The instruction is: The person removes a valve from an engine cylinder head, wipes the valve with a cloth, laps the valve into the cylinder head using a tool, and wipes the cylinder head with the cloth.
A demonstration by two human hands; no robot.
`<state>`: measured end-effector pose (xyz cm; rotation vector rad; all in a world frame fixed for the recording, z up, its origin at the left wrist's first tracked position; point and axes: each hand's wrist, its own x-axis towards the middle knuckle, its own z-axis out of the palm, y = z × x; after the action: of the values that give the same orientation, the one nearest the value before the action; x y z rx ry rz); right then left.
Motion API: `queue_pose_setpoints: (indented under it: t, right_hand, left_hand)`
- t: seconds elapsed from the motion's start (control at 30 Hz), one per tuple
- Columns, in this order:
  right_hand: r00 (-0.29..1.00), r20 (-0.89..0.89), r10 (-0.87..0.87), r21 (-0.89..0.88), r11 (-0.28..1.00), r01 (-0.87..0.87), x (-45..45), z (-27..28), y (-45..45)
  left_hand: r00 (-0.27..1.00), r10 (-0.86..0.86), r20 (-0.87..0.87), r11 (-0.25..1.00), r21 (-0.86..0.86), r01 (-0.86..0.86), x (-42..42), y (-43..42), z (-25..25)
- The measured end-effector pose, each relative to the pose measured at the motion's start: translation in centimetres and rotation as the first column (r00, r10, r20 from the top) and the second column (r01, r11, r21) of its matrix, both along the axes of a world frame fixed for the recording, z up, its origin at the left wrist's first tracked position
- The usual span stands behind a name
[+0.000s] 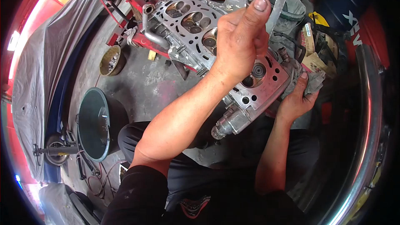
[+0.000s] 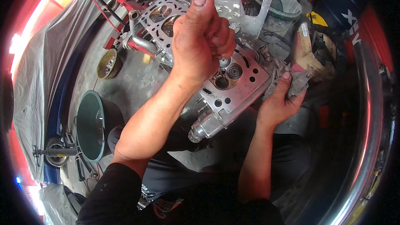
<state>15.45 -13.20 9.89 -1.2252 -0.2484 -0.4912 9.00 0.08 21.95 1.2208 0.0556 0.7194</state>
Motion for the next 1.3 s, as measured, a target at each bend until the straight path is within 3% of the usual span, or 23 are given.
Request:
queue_pose_setpoints:
  t: [0.13,0.37,0.5,0.57,0.63,0.7,0.77,0.83,0.87,0.9,0.97,1.03,1.1,1.13,1.23,1.27,1.3]
  right_hand:
    - [1.000,0.001,0.010,0.023,1.000,-0.010,0.0,-0.3,0.0]
    - [1.000,0.000,-0.029,-0.007,1.000,0.029,0.1,-0.4,0.0]
    - [0.999,-0.045,-0.016,0.016,1.000,0.016,0.0,-0.2,0.1]
    - [0.998,-0.057,-0.023,-0.006,1.000,0.023,-0.2,0.1,-0.1]
    - [1.000,-0.002,-0.029,0.040,0.999,0.029,-0.3,0.6,0.3]
    - [0.998,-0.054,-0.024,0.052,0.998,0.027,-0.1,-0.5,-0.3]
    - [0.996,0.018,0.084,0.102,0.991,-0.085,-0.1,-0.3,-0.4]
    - [0.991,0.000,0.136,0.190,0.973,-0.133,-0.3,0.9,-0.4]
    - [0.986,-0.040,0.161,0.157,0.976,-0.153,-0.3,0.9,-0.5]
    - [0.979,-0.079,0.186,0.126,0.976,-0.175,-0.2,0.9,-0.6]
    - [0.985,-0.099,0.138,0.102,0.986,-0.128,0.0,0.9,-0.9]
    - [0.983,-0.139,0.120,0.023,0.993,-0.118,0.0,1.2,-1.2]
    - [0.983,-0.155,0.101,0.042,0.995,-0.096,0.2,1.0,-1.1]
    - [0.983,-0.148,0.109,0.048,0.994,-0.102,0.2,0.8,-1.1]
    - [0.987,-0.133,0.093,0.052,0.995,-0.087,0.4,0.3,-0.9]
    - [0.990,-0.116,0.076,0.047,0.996,-0.071,0.3,0.3,-0.8]
    - [0.990,-0.117,0.080,0.052,0.996,-0.075,0.2,0.3,-0.8]
  left_hand:
    - [0.995,-0.098,-0.034,0.993,-0.064,0.095,-0.5,0.8,0.1]
    - [1.000,-0.005,0.027,1.000,-0.030,0.006,-0.5,0.1,-0.1]
    - [0.993,-0.113,-0.014,0.983,0.144,0.114,-1.1,-1.0,0.2]
    - [0.997,-0.073,-0.033,0.900,0.428,0.080,-0.9,-1.9,0.3]
    - [0.984,-0.142,-0.108,0.872,0.457,0.176,0.0,-2.6,-0.2]
    - [0.940,-0.302,-0.159,0.740,0.583,0.336,1.2,-3.4,-0.2]
    - [0.898,-0.330,-0.290,0.705,0.557,0.439,2.0,-3.8,0.7]
    - [0.843,-0.151,-0.516,0.688,0.557,0.464,3.0,-4.1,1.8]
    - [0.820,-0.182,-0.542,0.742,0.472,0.477,3.6,-4.2,2.0]
    - [0.808,-0.185,-0.560,0.729,0.473,0.495,4.0,-4.4,2.3]
    - [0.669,0.016,-0.743,0.645,0.518,0.561,4.8,-5.0,2.8]
    - [0.654,0.035,-0.756,0.610,0.534,0.585,5.2,-5.7,2.4]
    - [0.756,0.047,-0.653,0.590,0.629,0.506,5.3,-6.2,1.7]
    - [0.750,0.048,-0.660,0.582,0.629,0.516,5.4,-6.3,1.5]
    - [0.781,-0.057,-0.622,0.622,0.589,0.516,5.6,-5.8,1.2]
    - [0.820,-0.019,-0.572,0.441,0.731,0.521,5.8,-5.3,1.2]
    - [0.839,-0.003,-0.545,0.338,0.789,0.514,5.6,-4.7,1.4]
